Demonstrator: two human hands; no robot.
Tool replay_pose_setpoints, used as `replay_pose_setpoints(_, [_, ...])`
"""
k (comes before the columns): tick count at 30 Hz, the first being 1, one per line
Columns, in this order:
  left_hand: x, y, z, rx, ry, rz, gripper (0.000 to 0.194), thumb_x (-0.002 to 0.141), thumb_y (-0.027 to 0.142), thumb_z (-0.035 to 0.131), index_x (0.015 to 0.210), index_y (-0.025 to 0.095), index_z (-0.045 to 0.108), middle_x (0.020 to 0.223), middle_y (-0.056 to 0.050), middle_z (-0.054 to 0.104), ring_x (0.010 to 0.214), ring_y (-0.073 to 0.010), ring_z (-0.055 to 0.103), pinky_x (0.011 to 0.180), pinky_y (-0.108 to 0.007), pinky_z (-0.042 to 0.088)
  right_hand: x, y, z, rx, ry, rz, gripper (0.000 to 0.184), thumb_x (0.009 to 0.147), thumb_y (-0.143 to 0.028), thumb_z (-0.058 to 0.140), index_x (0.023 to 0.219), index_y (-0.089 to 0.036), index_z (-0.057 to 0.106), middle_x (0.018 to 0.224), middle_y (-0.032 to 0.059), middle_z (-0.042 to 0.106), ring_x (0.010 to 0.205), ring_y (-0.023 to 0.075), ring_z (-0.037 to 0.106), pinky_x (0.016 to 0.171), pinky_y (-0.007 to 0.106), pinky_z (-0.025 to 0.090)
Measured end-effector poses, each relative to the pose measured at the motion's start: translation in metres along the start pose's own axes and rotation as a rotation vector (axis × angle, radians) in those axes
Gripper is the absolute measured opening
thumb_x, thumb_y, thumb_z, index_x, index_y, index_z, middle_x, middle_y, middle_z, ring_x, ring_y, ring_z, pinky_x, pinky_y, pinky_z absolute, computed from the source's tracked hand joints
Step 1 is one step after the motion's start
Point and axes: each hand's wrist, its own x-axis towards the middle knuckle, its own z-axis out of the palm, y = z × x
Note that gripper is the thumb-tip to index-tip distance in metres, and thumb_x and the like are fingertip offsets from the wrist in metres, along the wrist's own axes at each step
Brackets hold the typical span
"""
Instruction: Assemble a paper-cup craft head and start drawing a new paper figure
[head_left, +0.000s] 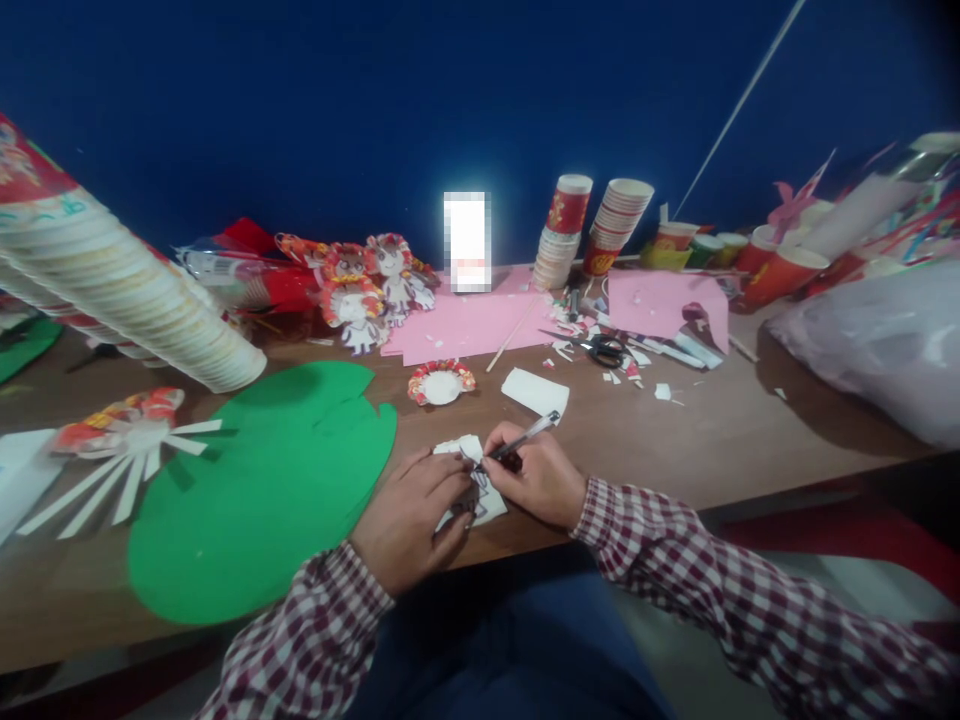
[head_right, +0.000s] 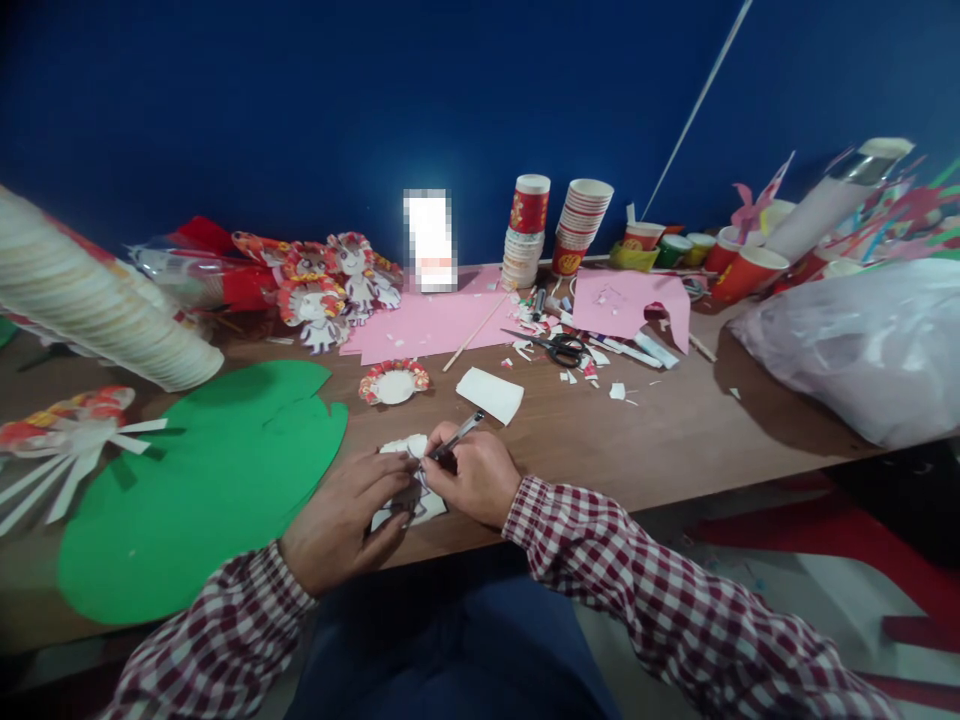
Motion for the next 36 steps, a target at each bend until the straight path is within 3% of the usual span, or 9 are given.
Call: replay_pose_setpoints(36, [0.0004, -0.0003, -0.0001, 0.008, -0.022, 0.009, 0.029, 0.076, 0.026, 0.047, 0.103, 0.018, 0.053, 0.115, -0.008, 0.053, 0.109, -0.0218, 0.044, 0.1, -0.043, 0.029, 0.0003, -0.0001, -0.004, -0.002, -0.021, -0.002, 0.006, 0.079, -0.023, 0.048, 0.08, -0.017, 0.051, 0.062, -0.0015, 0.056, 0.057, 0.0109, 0.05, 0.056, 0.021, 0.035])
